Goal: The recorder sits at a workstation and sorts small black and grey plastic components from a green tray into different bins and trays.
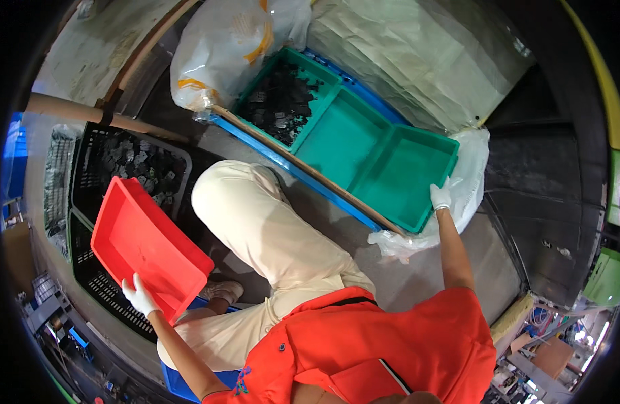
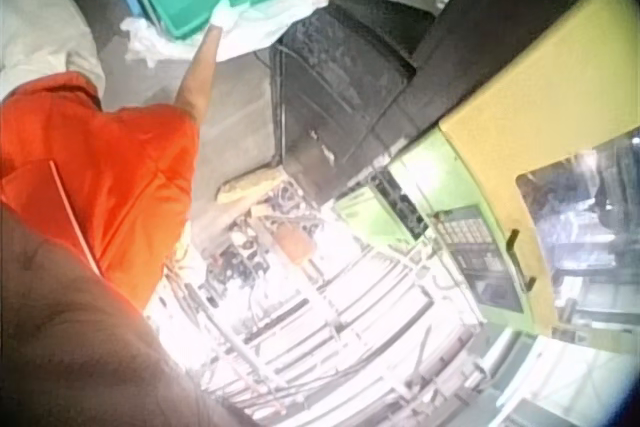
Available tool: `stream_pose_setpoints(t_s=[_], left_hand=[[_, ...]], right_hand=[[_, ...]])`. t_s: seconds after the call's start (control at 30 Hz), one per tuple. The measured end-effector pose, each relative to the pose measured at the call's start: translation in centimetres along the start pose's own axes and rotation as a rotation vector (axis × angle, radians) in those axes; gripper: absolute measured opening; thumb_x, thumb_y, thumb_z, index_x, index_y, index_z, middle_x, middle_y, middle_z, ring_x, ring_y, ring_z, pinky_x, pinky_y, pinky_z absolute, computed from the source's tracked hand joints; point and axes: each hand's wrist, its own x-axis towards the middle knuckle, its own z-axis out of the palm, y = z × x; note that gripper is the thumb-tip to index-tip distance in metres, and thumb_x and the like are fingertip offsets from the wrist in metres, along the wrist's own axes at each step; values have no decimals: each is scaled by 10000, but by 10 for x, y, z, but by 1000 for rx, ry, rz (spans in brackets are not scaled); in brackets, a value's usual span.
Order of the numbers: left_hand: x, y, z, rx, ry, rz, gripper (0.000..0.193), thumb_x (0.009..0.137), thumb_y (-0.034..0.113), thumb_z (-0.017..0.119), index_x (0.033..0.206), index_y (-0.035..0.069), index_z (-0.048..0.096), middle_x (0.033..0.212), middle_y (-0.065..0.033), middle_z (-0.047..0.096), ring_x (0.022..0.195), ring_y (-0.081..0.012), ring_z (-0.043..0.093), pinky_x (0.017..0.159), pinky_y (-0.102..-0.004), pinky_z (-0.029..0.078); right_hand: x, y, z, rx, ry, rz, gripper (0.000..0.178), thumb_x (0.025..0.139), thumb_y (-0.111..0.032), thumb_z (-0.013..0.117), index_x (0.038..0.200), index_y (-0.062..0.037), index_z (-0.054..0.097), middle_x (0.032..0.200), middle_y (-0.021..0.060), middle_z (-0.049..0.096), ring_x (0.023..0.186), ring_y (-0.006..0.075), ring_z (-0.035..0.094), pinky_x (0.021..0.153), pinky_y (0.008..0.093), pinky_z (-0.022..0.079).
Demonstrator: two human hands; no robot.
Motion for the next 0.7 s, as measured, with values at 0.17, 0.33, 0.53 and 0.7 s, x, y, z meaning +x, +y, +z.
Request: stream_pose_setpoints(t_s=[0.17, 0.33, 0.53, 0.7], left_hand=[[-5, 30, -14, 361, 256, 199, 580, 802, 386, 620, 1202, -5, 469, 1202, -205, 488, 1099, -354, 460, 943, -421, 365], [34, -53, -32, 283, 140, 17, 517, 827, 350, 608, 1188, 3, 478, 1144, -166, 523, 1038, -272, 502, 881, -380, 406], [13, -43, -36, -385, -364, -297, 277, 859, 149, 588, 1090, 0, 552, 998, -46, 616, 885, -137, 579, 803, -259, 449], [6, -44, -41, -370, -296, -370, 275, 865, 131, 581, 1112, 17, 548, 1035, -45, 610, 917, -133, 570, 827, -264, 444]], right_hand=[[-51, -81, -1, -660, 687, -577, 577, 783, -181, 582, 1285, -12, 356, 1255, 242, 431, 1176, 364, 386, 923, 430, 376], [-22, -190, 113, 262, -209, -509, 295, 890, -258, 495, 1073, -42, 580, 1036, 163, 606, 979, 262, 579, 862, 332, 430], [83, -309, 244, 32, 62, -622, 311, 842, -186, 480, 1120, -57, 535, 1134, 191, 529, 1054, 354, 500, 900, 424, 403], [163, -370, 276, -261, -32, -667, 351, 861, -287, 460, 1126, -64, 516, 1082, 210, 564, 1018, 359, 534, 863, 454, 422]])
